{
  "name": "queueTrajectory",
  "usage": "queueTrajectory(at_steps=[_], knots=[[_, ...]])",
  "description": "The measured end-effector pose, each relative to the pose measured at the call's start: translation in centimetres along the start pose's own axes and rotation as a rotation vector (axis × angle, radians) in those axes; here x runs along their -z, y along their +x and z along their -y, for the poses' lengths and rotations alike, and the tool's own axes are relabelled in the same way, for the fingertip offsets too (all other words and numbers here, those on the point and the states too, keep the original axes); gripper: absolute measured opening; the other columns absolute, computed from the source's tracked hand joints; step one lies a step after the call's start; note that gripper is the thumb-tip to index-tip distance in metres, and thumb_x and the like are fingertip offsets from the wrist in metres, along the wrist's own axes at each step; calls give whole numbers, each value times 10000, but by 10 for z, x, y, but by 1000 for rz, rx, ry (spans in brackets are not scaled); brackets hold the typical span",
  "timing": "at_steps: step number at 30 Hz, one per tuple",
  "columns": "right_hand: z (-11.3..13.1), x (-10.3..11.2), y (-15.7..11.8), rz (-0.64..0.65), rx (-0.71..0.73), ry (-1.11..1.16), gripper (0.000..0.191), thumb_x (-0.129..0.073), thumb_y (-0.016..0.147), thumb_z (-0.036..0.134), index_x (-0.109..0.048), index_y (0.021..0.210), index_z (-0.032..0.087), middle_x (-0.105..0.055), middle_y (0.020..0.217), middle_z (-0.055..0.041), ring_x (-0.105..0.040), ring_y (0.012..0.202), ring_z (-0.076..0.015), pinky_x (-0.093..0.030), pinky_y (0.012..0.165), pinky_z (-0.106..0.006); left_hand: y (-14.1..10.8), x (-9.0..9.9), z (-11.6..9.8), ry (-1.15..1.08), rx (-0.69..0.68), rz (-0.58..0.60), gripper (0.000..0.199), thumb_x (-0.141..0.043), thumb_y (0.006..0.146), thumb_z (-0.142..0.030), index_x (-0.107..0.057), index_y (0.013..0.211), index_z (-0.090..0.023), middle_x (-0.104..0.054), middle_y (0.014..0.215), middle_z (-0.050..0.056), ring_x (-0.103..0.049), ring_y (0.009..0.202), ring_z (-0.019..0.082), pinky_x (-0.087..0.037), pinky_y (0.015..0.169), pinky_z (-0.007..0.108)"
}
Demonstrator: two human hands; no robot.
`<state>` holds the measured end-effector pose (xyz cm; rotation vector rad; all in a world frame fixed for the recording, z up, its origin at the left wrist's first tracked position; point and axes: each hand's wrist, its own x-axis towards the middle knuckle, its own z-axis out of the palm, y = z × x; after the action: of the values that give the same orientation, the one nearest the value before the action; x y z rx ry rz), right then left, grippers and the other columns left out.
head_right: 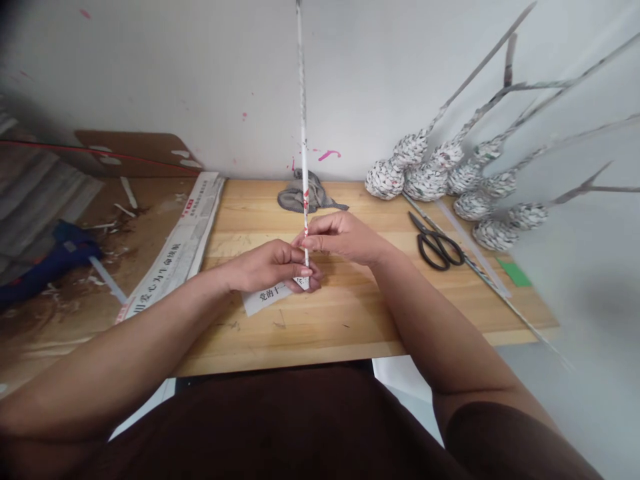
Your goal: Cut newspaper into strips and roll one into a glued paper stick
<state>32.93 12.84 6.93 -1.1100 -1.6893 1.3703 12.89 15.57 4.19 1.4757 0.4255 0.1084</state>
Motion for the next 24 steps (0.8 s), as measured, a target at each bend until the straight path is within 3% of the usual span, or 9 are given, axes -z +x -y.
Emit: queueTrajectory(at_steps=[6, 11, 16, 21, 24], knots=[[-5, -1, 2, -150, 43, 90, 311, -876, 613, 385, -646, 595, 177, -574, 635, 29, -487, 600, -100, -407, 579, -248, 0, -1, -3, -14, 16, -23, 191, -634, 887, -312, -729, 934, -153, -739, 963, 69, -692, 919, 175, -578, 804, 312], [-7, -1, 1, -4, 25, 75, 228, -781, 758, 390, -742, 779, 166, -631, 722, -5, -510, 626, -103, -415, 587, -250, 0, -1, -4, -10, 6, -16, 193, -629, 890, -313, -726, 911, -147, -738, 965, 66, -692, 911, 170, -578, 797, 306], [-9, -1, 2, -155, 32, 155, 302, -878, 622, 361, -646, 616, 169, -555, 602, 42, -449, 549, -82, -357, 529, -235, 0, -1, -2, -5, 30, -12, 183, -635, 885, -293, -724, 953, -149, -743, 970, 70, -698, 902, 172, -586, 780, 301], [-5, 0, 1, -20, -5, 66, 275, -802, 724, 419, -727, 745, 155, -645, 703, -12, -481, 599, -101, -373, 550, -249, 0, -1, -2, 0, 14, -12, 208, -642, 879, -329, -729, 923, -144, -742, 965, 74, -697, 895, 171, -581, 765, 284], [-5, -1, 2, -114, 29, 119, 314, -869, 626, 385, -644, 605, 167, -583, 607, 27, -470, 572, -97, -381, 558, -251, -1, -2, -4, -1, 29, -28, 193, -651, 869, -318, -728, 913, -146, -744, 949, 68, -694, 883, 168, -576, 760, 282]])
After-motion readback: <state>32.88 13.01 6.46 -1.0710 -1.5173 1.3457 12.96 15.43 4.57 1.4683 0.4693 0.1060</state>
